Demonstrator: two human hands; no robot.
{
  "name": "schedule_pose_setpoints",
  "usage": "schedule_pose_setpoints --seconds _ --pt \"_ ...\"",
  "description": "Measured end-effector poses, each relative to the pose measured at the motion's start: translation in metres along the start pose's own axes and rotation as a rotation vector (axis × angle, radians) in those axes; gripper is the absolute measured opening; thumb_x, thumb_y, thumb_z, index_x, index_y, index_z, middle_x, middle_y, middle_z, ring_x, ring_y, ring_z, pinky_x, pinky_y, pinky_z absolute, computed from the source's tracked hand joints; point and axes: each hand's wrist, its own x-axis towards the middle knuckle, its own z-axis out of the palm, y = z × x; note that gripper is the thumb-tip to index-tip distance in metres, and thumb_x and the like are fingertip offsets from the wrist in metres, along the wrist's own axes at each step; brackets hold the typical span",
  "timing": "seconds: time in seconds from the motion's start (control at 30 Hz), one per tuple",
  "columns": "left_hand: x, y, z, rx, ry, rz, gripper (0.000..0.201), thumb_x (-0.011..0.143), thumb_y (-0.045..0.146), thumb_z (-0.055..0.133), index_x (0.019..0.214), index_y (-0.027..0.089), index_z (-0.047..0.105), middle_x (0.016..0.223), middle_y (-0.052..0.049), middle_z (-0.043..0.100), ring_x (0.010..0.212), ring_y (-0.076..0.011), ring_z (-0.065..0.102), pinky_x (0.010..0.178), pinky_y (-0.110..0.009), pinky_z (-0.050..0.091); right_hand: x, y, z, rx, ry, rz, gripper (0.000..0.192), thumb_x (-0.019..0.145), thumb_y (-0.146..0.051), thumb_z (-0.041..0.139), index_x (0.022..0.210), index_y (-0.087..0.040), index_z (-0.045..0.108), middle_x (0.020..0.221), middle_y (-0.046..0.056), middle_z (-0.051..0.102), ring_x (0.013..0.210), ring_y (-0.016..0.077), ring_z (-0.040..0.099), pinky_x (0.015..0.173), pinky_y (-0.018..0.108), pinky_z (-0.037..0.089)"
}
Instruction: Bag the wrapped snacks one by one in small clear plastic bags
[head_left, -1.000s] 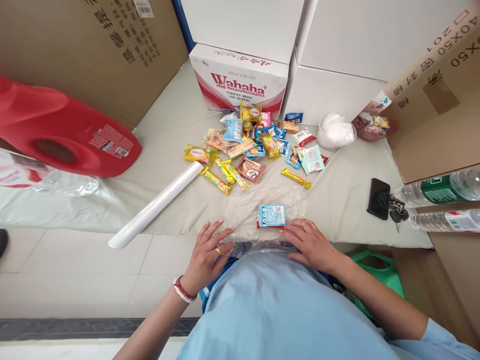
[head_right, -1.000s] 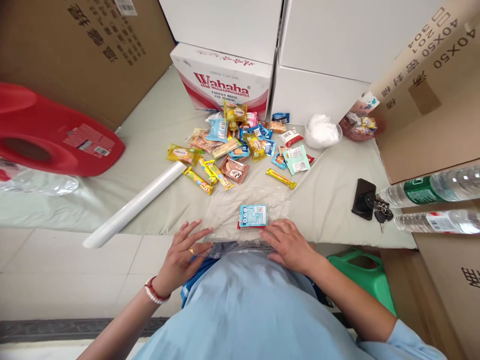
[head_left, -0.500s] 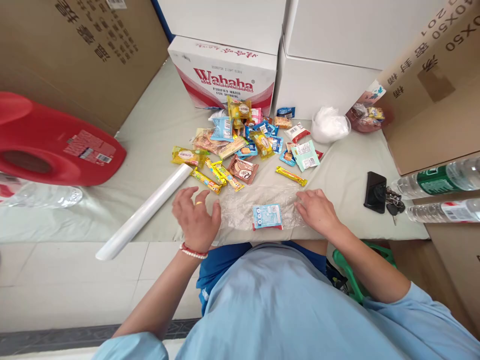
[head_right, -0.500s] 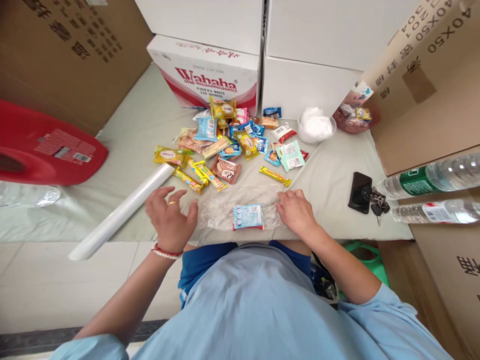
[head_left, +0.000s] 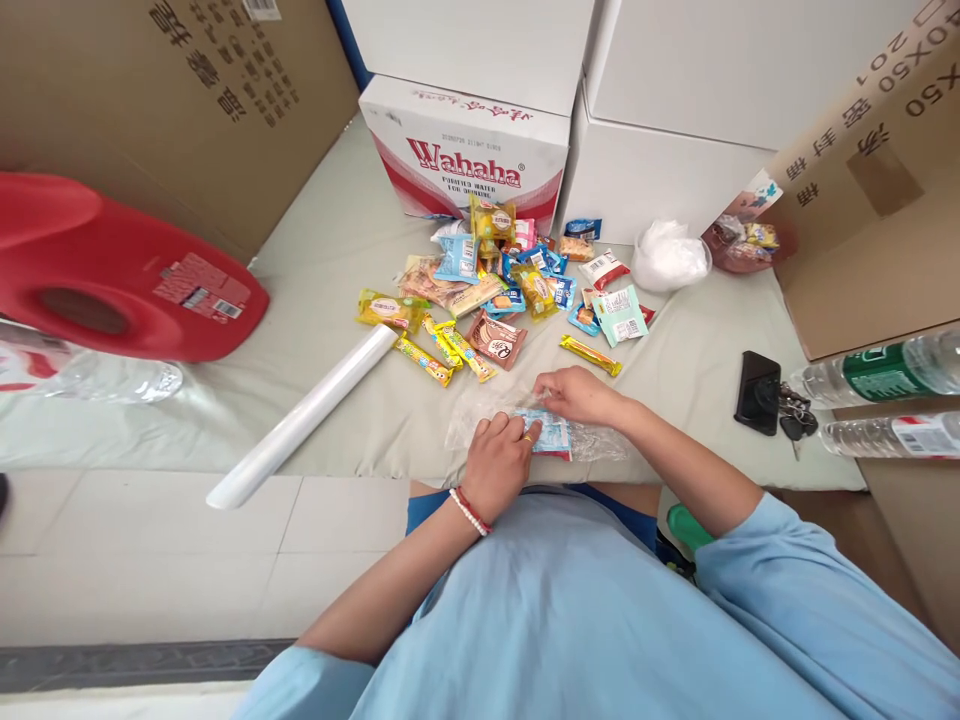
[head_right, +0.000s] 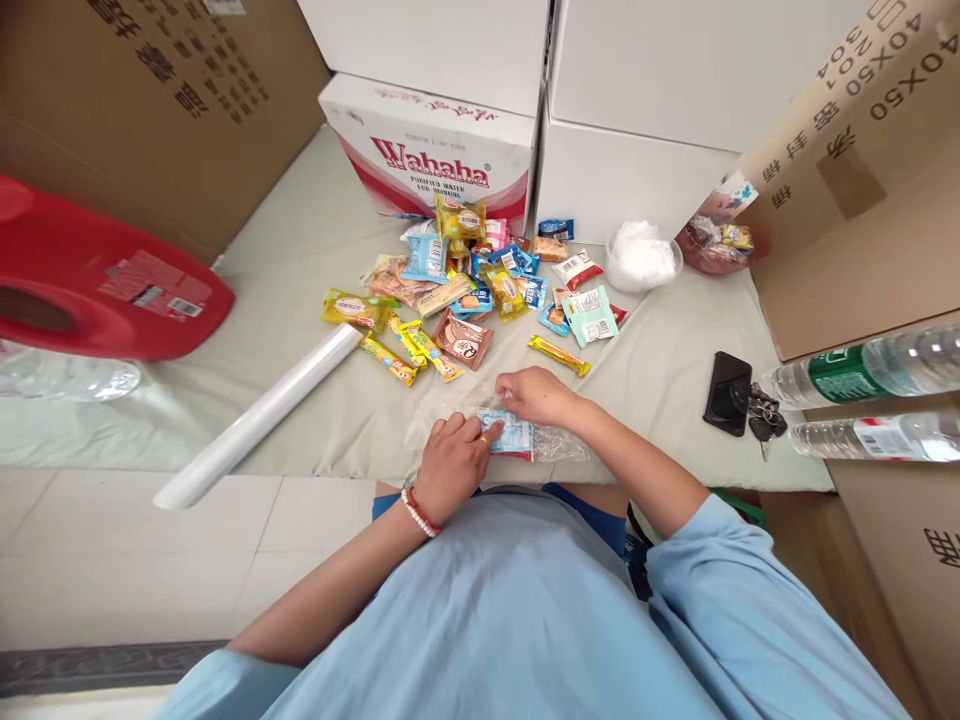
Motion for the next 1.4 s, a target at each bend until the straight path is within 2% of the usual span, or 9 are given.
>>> schedule_pose_setpoints --seconds 0.17,0.43,0.63,0.73,0.87,1.07,1.13,1.27,1.4 --pt "-0.01 -0.002 0.006 -0.034 0.03 -0.06 0.025 0.1 0.019 0.05 0.099 0.024 0.075 0.078 -0.009 0.062 0.083 -0.0266 0.054 0.07 -0.042 0.033 -0.049 -0.018 0.034 -0.052 0.134 -0.261 0.032 0.097 -0.014 0.052 0.124 -0.017 0.069 0.086 0.008 0.066 0.087 0.0227 0.053 0.078 0.031 0.041" --pt "-0.021 -0.023 0.026 -0.225 0.244 -0.266 0.026 0.102 0.036 0.051 0.106 0.021 0.072 0.076 -0.005 0.065 0.077 -0.0219 0.061 0.071 -0.036 0.043 -0.072 -0.034 0.078 -0.096 0.171 -0.195 0.033 0.102 -0.025 0.054 0.131 -0.024 0.069 0.09 0.009 0.063 0.091 0.0245 0.046 0.079 0.036 0.038" --pt "-0.01 -0.035 -0.012 -0.3 0.636 -0.418 0.032 0.096 0.03 0.051 0.122 0.019 0.065 0.116 -0.013 0.065 0.116 -0.028 0.059 0.101 -0.047 0.047 -0.069 -0.041 0.073 -0.165 0.109 -0.175 0.04 0.1 -0.014 0.049 0.134 -0.027 0.067 0.093 0.01 0.066 0.094 0.0259 0.045 0.078 0.037 0.035" --pt "0.003 -0.036 -0.03 -0.226 0.415 -0.138 0.036 0.096 0.033 0.055 0.129 0.026 0.065 0.125 -0.01 0.067 0.134 -0.0303 0.051 0.117 -0.054 0.03 -0.068 -0.041 0.07 -0.146 0.1 -0.179 0.039 0.099 -0.013 0.049 0.13 -0.027 0.067 0.092 0.009 0.067 0.093 0.0264 0.045 0.077 0.037 0.035" --pt "-0.006 -0.041 -0.017 -0.177 0.109 0.201 0.027 0.1 0.02 0.049 0.111 0.028 0.073 0.094 -0.003 0.075 0.111 -0.0218 0.064 0.109 -0.044 0.035 -0.067 -0.036 0.075 -0.039 0.148 -0.112 0.036 0.091 -0.007 0.054 0.125 -0.015 0.063 0.096 0.01 0.067 0.094 0.0264 0.046 0.08 0.036 0.037" --pt "-0.059 -0.049 0.012 -0.203 0.188 0.283 0.031 0.097 0.012 0.05 0.12 0.023 0.068 0.091 -0.004 0.074 0.103 -0.0215 0.065 0.093 -0.04 0.042 -0.066 -0.03 0.087 0.007 0.212 -0.137 0.055 0.098 -0.011 0.049 0.152 -0.021 0.049 0.096 0.009 0.065 0.091 0.0248 0.043 0.08 0.035 0.036" --pt "-0.063 -0.05 0.009 -0.306 0.216 0.204 0.025 0.098 0.017 0.05 0.114 0.022 0.068 0.085 -0.004 0.071 0.094 -0.0218 0.063 0.087 -0.038 0.045 -0.065 -0.029 0.088 -0.022 0.177 -0.155 0.049 0.102 -0.015 0.048 0.148 -0.028 0.057 0.093 0.008 0.063 0.09 0.0241 0.042 0.078 0.035 0.033" --pt "-0.04 -0.055 0.002 -0.356 0.363 -0.386 0.03 0.098 0.032 0.051 0.121 0.017 0.063 0.11 -0.014 0.065 0.107 -0.0285 0.058 0.096 -0.048 0.047 -0.062 -0.028 0.086 -0.027 0.151 -0.149 0.048 0.102 -0.016 0.049 0.145 -0.033 0.061 0.089 0.008 0.06 0.089 0.0233 0.04 0.076 0.035 0.03" --pt "-0.015 -0.06 -0.004 -0.33 0.096 -0.536 0.036 0.079 0.04 0.075 0.106 0.017 0.068 0.142 -0.02 0.051 0.141 -0.0459 0.035 0.111 -0.067 0.034 -0.061 -0.029 0.081 -0.02 0.136 -0.149 0.047 0.102 -0.016 0.051 0.144 -0.033 0.062 0.09 0.008 0.061 0.088 0.0229 0.039 0.076 0.034 0.029"
